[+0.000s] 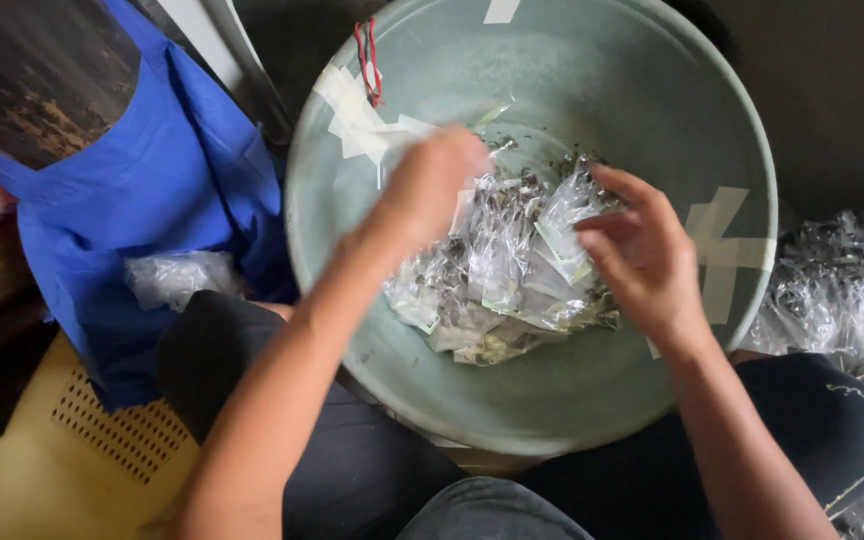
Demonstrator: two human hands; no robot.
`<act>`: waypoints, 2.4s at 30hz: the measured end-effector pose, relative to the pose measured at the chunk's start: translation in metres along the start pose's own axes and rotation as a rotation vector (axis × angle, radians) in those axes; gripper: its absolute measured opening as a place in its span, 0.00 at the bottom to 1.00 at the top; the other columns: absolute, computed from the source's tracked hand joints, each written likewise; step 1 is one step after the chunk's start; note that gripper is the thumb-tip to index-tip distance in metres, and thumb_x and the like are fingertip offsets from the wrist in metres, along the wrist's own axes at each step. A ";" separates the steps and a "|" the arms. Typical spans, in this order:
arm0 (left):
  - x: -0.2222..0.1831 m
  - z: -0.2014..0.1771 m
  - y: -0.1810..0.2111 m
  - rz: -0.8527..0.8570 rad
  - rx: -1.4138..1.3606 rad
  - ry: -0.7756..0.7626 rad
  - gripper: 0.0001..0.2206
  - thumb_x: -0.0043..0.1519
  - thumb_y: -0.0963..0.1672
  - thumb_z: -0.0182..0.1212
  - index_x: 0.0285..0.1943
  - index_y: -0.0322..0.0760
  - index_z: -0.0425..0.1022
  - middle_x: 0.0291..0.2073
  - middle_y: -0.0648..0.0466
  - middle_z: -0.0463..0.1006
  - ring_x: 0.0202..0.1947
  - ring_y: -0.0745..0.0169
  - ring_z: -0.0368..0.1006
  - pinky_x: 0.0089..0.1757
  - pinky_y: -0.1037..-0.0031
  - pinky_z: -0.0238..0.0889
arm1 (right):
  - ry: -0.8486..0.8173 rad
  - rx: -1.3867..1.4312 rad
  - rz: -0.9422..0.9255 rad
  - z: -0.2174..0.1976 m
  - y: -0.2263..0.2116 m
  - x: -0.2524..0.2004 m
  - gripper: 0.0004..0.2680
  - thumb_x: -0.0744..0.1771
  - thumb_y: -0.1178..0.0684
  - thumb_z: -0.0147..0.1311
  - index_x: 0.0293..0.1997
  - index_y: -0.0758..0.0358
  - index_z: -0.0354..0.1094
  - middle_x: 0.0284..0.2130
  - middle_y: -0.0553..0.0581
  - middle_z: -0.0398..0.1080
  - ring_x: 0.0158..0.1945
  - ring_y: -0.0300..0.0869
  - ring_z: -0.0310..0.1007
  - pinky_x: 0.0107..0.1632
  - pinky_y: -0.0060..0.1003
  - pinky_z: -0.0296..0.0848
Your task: Sorting and organizing small plastic bags containing items inside a large basin.
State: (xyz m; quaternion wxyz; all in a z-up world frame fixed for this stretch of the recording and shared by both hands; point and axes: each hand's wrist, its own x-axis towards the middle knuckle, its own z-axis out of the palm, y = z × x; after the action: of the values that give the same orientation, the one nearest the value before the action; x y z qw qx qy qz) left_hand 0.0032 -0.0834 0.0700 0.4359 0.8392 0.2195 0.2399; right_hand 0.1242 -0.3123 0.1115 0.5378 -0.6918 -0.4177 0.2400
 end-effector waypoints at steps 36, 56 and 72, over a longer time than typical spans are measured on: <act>-0.120 0.055 0.068 -0.001 -0.183 -0.532 0.05 0.66 0.40 0.55 0.40 0.36 0.77 0.26 0.47 0.79 0.32 0.44 0.78 0.37 0.60 0.70 | -0.024 0.041 0.337 0.001 0.056 -0.113 0.07 0.62 0.55 0.68 0.39 0.65 0.77 0.25 0.57 0.75 0.27 0.39 0.72 0.32 0.34 0.72; -0.119 0.153 -0.029 -0.308 0.113 -0.482 0.06 0.59 0.42 0.63 0.44 0.47 0.75 0.32 0.51 0.84 0.36 0.45 0.83 0.38 0.63 0.73 | 0.465 -0.272 0.416 -0.050 0.070 -0.135 0.03 0.67 0.61 0.62 0.43 0.62 0.75 0.23 0.53 0.72 0.25 0.33 0.65 0.32 0.30 0.67; -0.129 0.094 0.060 -0.493 -0.590 -0.341 0.11 0.55 0.39 0.67 0.47 0.38 0.84 0.28 0.54 0.81 0.27 0.71 0.77 0.29 0.77 0.73 | 0.156 -0.647 -0.173 0.005 0.019 -0.099 0.02 0.64 0.59 0.64 0.35 0.58 0.76 0.25 0.50 0.70 0.22 0.42 0.71 0.30 0.35 0.71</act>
State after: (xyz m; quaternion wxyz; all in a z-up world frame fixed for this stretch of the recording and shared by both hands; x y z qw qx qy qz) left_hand -0.0331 -0.2482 0.0461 0.7321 0.6284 0.2601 0.0388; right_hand 0.0731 -0.3939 0.0806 0.3393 -0.8048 -0.4870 -0.0052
